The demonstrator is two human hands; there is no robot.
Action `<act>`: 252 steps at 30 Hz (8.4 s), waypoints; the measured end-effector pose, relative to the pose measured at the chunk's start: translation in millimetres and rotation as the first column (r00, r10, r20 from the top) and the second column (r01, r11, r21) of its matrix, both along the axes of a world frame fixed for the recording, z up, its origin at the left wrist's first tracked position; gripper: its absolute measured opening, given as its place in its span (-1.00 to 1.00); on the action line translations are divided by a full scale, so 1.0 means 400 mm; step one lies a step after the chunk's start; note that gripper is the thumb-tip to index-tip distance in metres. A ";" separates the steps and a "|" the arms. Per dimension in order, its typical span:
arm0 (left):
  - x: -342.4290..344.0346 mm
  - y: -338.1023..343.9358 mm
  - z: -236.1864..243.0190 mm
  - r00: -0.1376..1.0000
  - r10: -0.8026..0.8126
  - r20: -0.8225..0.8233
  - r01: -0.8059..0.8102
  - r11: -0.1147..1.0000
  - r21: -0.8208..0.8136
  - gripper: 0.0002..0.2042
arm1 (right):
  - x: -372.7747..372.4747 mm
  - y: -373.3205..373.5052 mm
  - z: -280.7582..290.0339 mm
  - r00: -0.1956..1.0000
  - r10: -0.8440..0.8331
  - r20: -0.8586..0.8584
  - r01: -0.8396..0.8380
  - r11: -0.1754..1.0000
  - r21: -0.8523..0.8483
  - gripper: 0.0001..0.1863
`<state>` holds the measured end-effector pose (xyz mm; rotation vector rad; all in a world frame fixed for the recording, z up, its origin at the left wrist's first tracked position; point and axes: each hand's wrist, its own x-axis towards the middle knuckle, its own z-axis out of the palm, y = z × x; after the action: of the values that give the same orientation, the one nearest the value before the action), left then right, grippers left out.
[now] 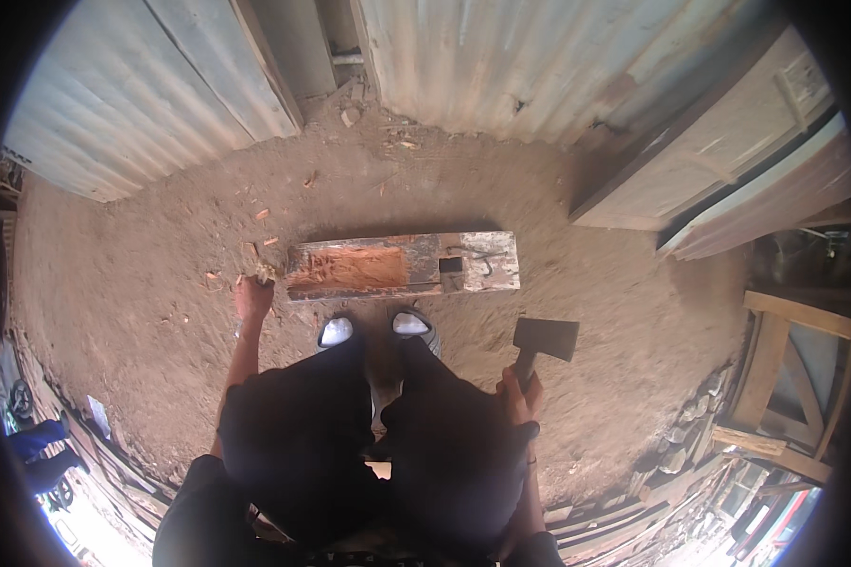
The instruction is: The person uses a chisel and mallet to carve a rectangular piece of wood placed on the ground. They repeatedly strike the chisel to remove wood shavings and occasionally clear the debris by hand.
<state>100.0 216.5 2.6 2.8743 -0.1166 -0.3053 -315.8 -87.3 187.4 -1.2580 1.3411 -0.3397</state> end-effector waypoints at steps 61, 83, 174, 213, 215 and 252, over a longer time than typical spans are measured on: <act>-0.264 -0.610 0.099 0.462 -0.852 0.245 0.677 0.160 -0.719 -0.69 | 0.281 -0.105 0.054 0.931 0.364 0.007 -0.364 0.931 0.031 -0.59; -0.316 -0.702 -0.008 0.532 -0.814 0.233 0.611 0.179 -0.771 -0.73 | 0.288 -0.088 0.051 0.983 0.172 0.059 -0.173 0.985 0.007 -0.61; -0.270 -0.676 -0.036 0.639 -0.735 0.228 0.665 0.377 -0.645 -0.81 | 0.259 -0.138 -0.099 0.885 0.444 -0.142 -0.410 0.886 0.217 -0.67; -0.307 -0.728 -0.054 0.636 -0.728 0.254 0.576 0.229 -0.785 -0.78 | 0.305 -0.166 0.009 0.880 0.445 -0.169 -0.451 0.892 0.000 -0.73; -0.309 -0.731 -0.044 0.622 -0.739 0.258 0.616 0.258 -0.744 -0.80 | 0.283 -0.185 0.018 0.932 0.354 -0.077 -0.362 0.921 -0.142 -0.73; -0.332 -0.748 -0.046 0.529 -0.835 0.150 0.678 0.310 -0.667 -0.76 | 0.209 -0.209 0.063 0.977 -0.159 0.142 0.189 0.955 -0.229 -0.68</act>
<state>-32.6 -82.7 -15.8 1.8125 -1.3161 -0.6061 -232.3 -170.9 212.4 -1.2980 1.3367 -0.7120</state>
